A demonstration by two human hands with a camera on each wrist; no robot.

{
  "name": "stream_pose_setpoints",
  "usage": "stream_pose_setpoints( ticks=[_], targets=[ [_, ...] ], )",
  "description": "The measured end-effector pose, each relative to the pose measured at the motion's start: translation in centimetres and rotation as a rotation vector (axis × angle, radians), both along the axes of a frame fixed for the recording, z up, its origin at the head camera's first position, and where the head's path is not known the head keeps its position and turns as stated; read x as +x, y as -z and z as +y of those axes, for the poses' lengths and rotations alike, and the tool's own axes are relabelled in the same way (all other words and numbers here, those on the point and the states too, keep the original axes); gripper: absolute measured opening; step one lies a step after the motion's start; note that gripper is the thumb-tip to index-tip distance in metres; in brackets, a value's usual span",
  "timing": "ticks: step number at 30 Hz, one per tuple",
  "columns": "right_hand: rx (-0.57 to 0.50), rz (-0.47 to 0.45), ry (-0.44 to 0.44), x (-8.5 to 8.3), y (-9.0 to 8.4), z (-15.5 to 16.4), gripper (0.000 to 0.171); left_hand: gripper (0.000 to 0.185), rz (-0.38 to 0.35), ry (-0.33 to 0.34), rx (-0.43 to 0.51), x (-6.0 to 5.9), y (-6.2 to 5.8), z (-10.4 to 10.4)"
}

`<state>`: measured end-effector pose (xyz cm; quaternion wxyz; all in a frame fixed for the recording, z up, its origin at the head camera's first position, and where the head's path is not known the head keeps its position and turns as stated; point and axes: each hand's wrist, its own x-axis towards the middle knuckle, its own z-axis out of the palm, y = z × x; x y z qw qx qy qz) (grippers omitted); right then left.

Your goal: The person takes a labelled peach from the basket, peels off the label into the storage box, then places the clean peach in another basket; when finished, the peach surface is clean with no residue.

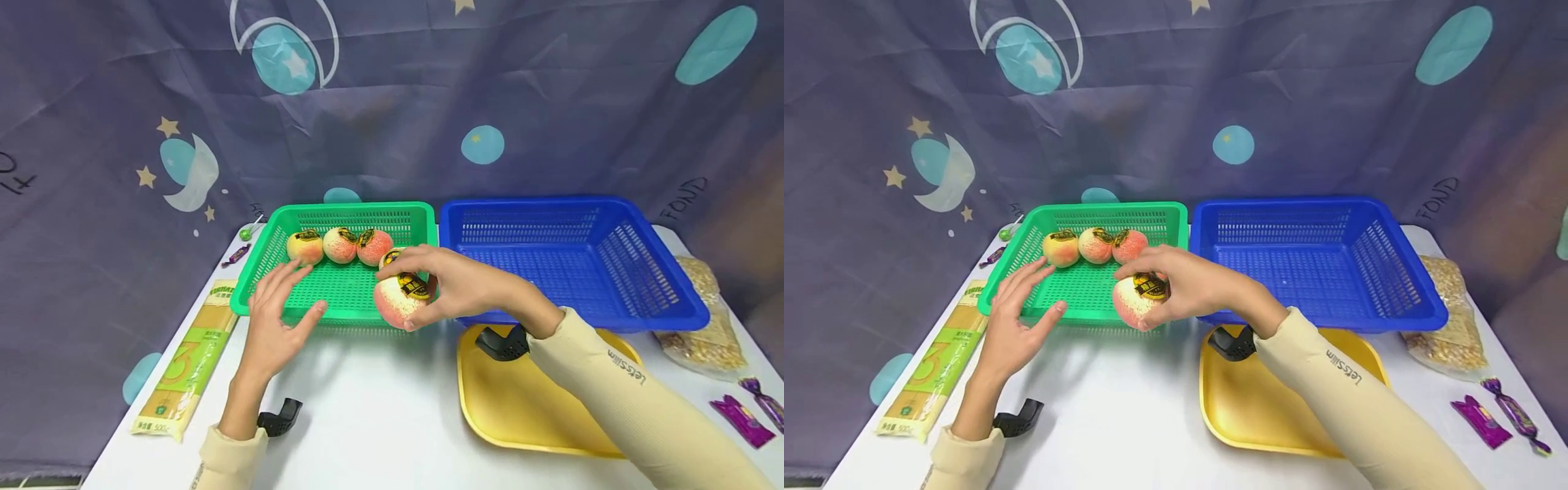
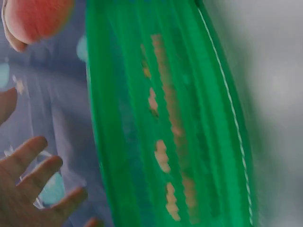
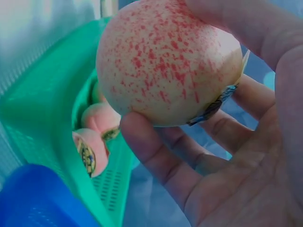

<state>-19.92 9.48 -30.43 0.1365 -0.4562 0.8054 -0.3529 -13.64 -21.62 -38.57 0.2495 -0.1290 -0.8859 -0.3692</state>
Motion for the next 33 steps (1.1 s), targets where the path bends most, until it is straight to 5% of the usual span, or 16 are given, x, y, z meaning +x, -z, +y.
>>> stream_pose_setpoints(
  ticks=[7, 13, 18, 24, 33],
  targets=[
    [0.063, 0.003, -0.025, 2.4, 0.3, 0.6, 0.065, 0.051, 0.036, 0.237, 0.027, 1.0, -0.7, 2.3],
    [0.094, 0.038, -0.064, 3.7, 1.5, 0.7, 0.062, 0.040, 0.092, 0.403, -0.003, 2.2, 0.1, 2.9],
    [0.162, 0.090, -0.055, 4.6, 2.8, 0.6, 0.062, 0.028, -0.121, 0.506, -0.111, 2.9, 1.7, 3.3],
    [0.239, 0.188, -0.050, 5.7, 4.2, -0.3, 0.061, 0.034, -0.458, 0.505, -0.218, 2.9, 3.4, 3.3],
    [0.378, 0.172, -0.090, 6.2, 6.6, -1.3, 0.064, 0.053, -0.590, 0.475, -0.241, 2.2, 4.8, 3.2]
  ],
)
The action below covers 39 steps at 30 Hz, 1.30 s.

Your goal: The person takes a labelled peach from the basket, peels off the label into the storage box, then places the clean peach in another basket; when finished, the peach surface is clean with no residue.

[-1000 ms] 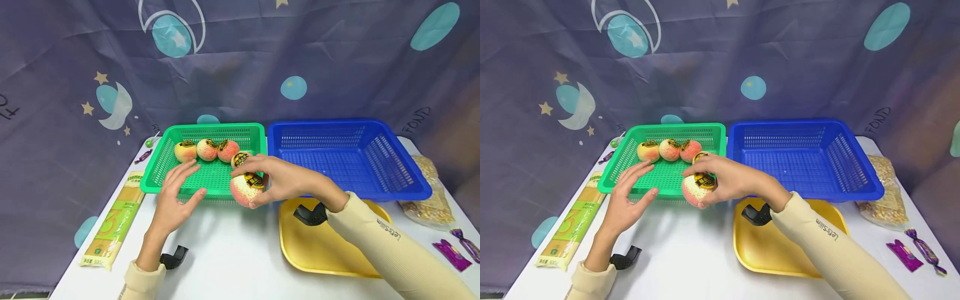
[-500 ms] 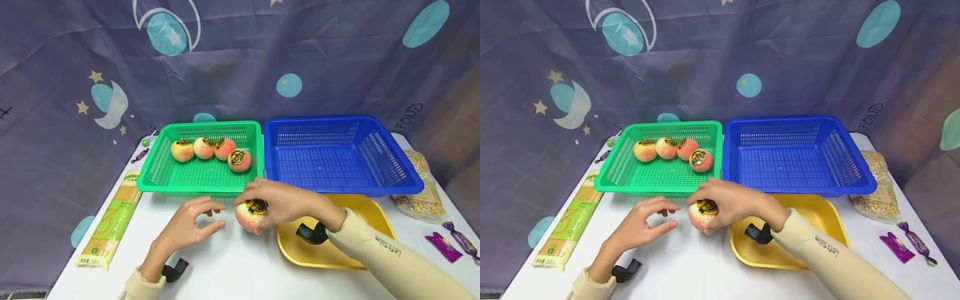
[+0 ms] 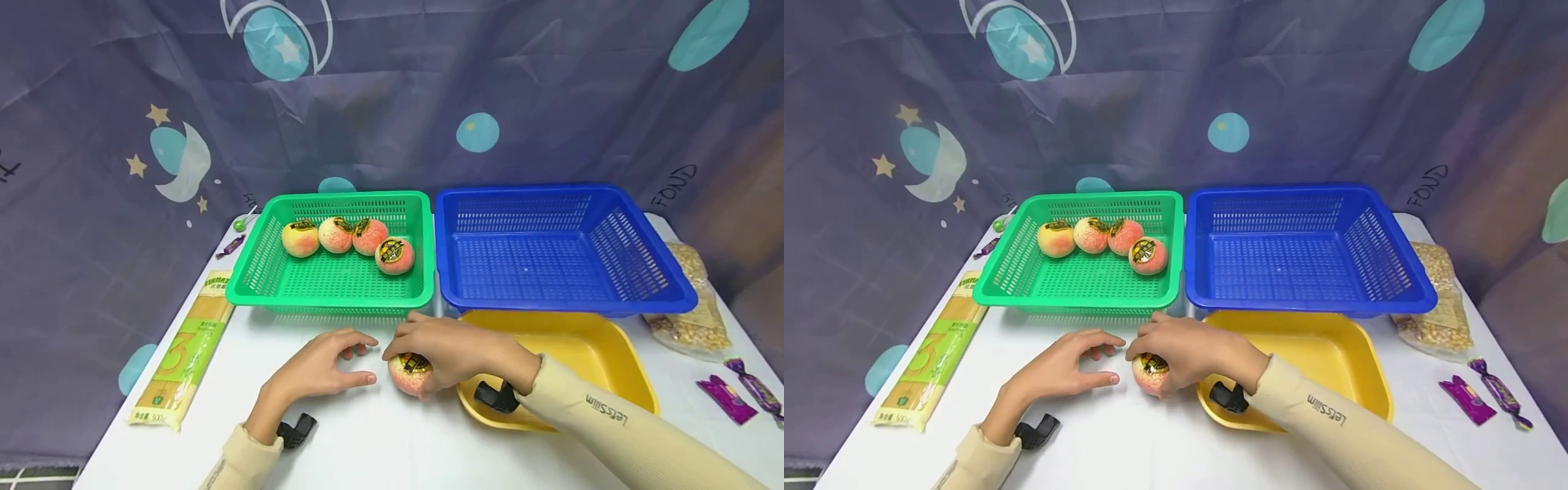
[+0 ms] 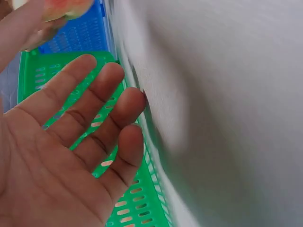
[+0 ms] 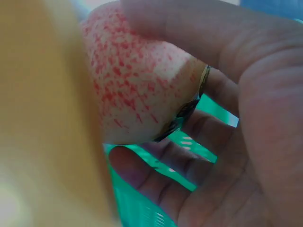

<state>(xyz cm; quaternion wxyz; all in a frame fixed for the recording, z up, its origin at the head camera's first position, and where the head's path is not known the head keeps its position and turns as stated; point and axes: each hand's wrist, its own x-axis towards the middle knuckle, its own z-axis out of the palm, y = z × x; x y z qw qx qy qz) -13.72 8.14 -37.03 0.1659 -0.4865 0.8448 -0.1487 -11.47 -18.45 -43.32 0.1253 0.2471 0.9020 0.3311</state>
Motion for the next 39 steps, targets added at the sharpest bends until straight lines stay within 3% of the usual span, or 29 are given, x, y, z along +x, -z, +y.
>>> stream_pose_setpoints(
  ticks=[8, 12, 19, 24, 28, 33, 36, 39],
  targets=[
    [0.028, 0.056, -0.024, 0.2, 0.5, -0.1, 0.070, 0.074, -0.055, 0.030, 0.037, -0.7, 0.3, 1.2],
    [-0.042, 0.077, -0.028, 0.4, 0.7, 0.4, 0.068, 0.082, -0.077, 0.057, 0.062, -1.0, 0.3, 2.1],
    [-0.200, 0.113, 0.004, 0.8, 1.4, 1.7, 0.059, 0.065, -0.068, 0.142, 0.112, -1.7, 0.6, 3.5],
    [-0.251, 0.149, 0.042, 0.8, 1.5, 2.1, 0.058, 0.059, -0.127, 0.166, 0.150, -2.1, 0.7, 4.3],
    [-0.267, 0.185, 0.057, 0.8, 1.7, 2.5, 0.062, 0.064, -0.177, 0.173, 0.190, -2.2, 0.9, 4.7],
    [-0.287, 0.045, 0.097, 0.7, 1.4, 3.4, 0.064, 0.073, -0.199, 0.191, 0.221, -2.2, 1.2, 4.7],
    [-0.310, -0.036, 0.141, 0.5, 1.0, 3.8, 0.052, 0.072, -0.204, 0.193, 0.235, -2.1, 1.3, 4.6],
    [-0.312, -0.059, 0.176, 0.3, 0.8, 3.9, 0.039, 0.071, -0.203, 0.181, 0.255, -1.9, 1.3, 4.6]
  ],
)
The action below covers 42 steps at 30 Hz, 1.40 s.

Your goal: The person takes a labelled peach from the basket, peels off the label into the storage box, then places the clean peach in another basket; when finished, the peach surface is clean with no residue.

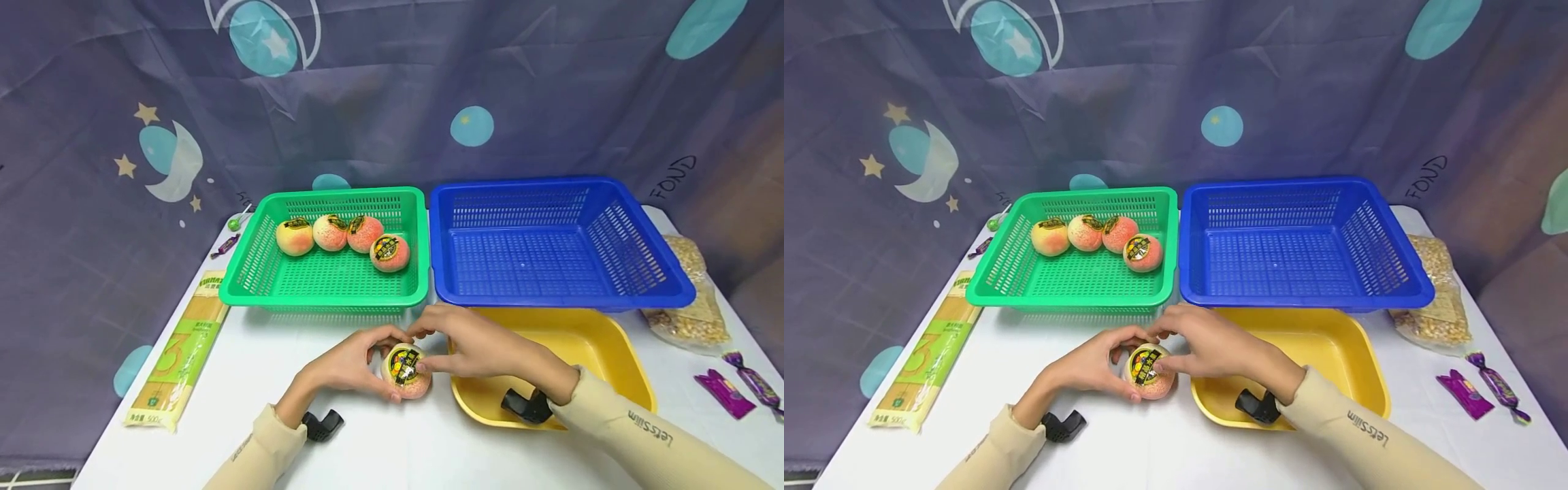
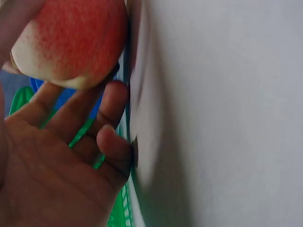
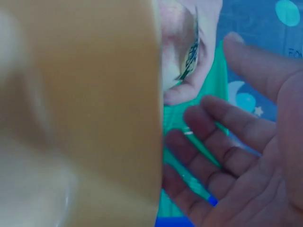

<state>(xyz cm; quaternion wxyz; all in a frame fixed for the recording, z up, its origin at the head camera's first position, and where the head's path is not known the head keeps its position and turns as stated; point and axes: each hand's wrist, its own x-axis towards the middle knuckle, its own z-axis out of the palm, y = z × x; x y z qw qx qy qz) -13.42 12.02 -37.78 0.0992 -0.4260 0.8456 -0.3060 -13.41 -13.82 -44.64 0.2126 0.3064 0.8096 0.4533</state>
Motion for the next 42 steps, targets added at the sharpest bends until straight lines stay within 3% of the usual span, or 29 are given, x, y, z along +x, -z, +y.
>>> stream_pose_setpoints(
  ticks=[7, 12, 21, 31, 37, 42],
  targets=[
    [0.000, -0.044, 0.021, -0.3, 0.3, -0.3, 0.031, 0.077, 0.047, -0.122, 0.019, 0.5, -0.1, 0.0],
    [-0.047, -0.129, 0.044, -0.7, 0.5, -0.6, 0.023, 0.077, 0.075, -0.146, 0.010, 0.7, -0.1, 0.0],
    [-0.087, -0.213, 0.134, -0.8, 0.3, -1.3, 0.006, 0.075, 0.099, -0.100, -0.018, 0.2, -0.3, 0.6],
    [-0.113, -0.137, 0.131, -0.4, 0.1, -1.7, 0.014, 0.073, 0.082, -0.072, -0.061, -0.2, -0.5, 0.5],
    [-0.231, -0.083, 0.156, 0.0, -0.4, -0.9, 0.010, 0.074, 0.071, -0.038, -0.078, -0.6, -0.8, 0.5],
    [-0.315, -0.122, 0.165, 0.3, -0.9, 0.8, 0.016, 0.071, 0.045, -0.026, -0.077, -0.9, -0.9, 0.5]
  ],
)
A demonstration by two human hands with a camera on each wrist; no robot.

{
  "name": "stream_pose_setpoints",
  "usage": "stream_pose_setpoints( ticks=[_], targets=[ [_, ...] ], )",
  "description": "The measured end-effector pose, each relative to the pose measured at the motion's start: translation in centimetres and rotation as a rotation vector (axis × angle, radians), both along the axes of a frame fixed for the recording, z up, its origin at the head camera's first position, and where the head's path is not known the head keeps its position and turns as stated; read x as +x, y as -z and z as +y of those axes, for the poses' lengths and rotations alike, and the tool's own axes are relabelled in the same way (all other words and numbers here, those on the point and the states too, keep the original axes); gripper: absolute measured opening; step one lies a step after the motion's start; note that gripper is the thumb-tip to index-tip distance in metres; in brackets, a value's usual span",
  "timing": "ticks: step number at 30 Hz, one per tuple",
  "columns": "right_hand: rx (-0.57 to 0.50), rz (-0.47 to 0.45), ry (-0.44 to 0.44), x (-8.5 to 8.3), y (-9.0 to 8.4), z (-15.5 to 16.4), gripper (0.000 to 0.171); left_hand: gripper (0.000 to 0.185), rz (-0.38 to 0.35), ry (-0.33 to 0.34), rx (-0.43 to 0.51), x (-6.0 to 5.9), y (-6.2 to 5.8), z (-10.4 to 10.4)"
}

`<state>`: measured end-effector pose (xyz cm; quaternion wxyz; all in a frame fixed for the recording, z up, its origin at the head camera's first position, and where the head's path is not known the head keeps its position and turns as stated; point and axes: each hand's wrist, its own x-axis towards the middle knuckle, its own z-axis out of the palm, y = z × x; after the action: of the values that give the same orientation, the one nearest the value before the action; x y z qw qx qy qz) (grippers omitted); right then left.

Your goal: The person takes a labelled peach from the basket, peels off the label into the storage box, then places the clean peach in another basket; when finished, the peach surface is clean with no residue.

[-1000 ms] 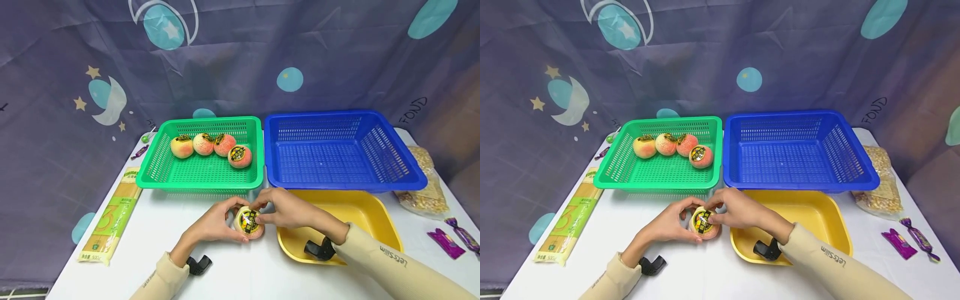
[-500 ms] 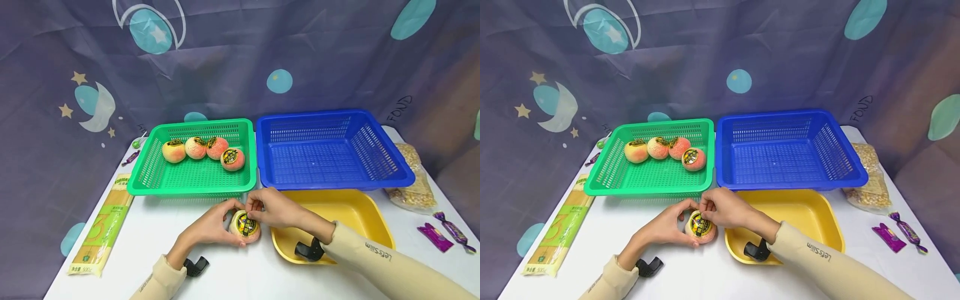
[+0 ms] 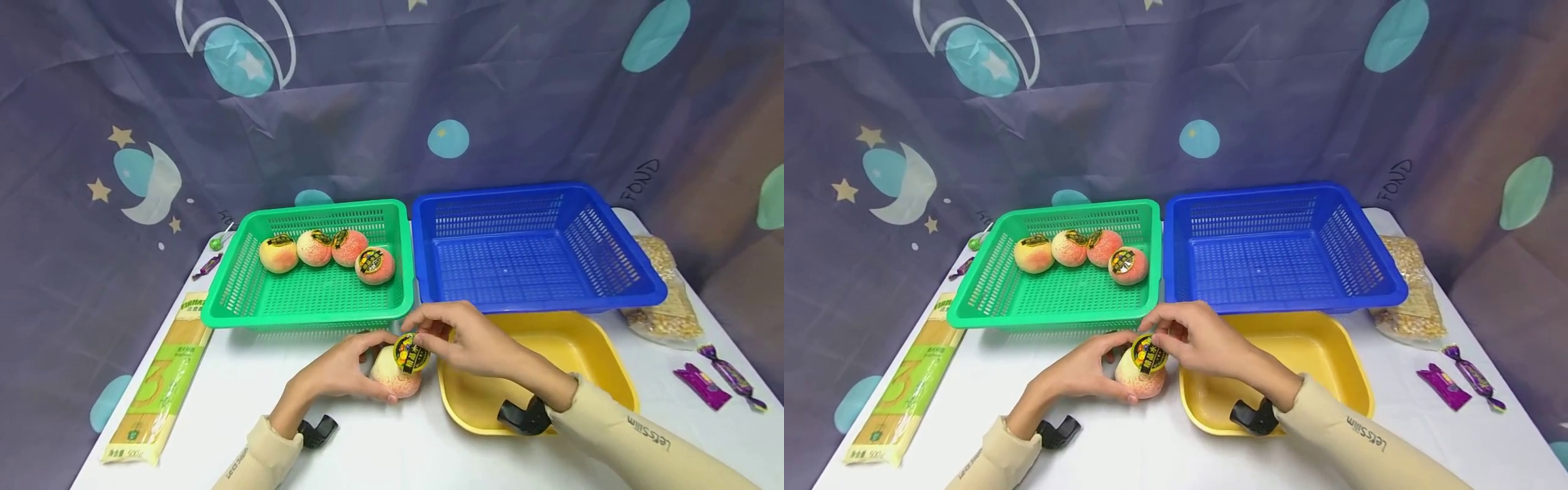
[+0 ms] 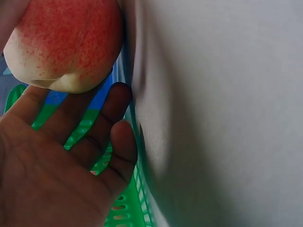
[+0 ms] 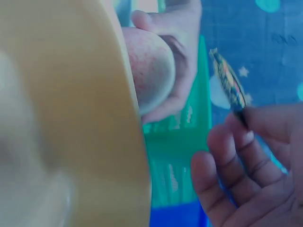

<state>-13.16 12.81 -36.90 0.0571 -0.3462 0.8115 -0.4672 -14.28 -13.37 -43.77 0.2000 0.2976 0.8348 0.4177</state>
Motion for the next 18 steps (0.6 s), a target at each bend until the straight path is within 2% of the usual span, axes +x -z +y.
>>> stream_pose_setpoints(
  ticks=[3, 8, 18],
  targets=[
    [-0.029, -0.040, -0.004, 0.2, -0.2, 1.5, 0.017, 0.070, -0.023, 0.000, 0.004, -0.1, -0.1, 0.0],
    [-0.017, -0.096, -0.016, 0.7, 0.0, 4.5, 0.019, 0.069, -0.064, 0.010, 0.013, -0.3, 0.1, 0.0],
    [0.189, -0.174, -0.130, 1.1, 0.7, 8.7, 0.024, 0.069, -0.080, 0.030, 0.020, -0.7, 0.1, -0.3]
  ],
)
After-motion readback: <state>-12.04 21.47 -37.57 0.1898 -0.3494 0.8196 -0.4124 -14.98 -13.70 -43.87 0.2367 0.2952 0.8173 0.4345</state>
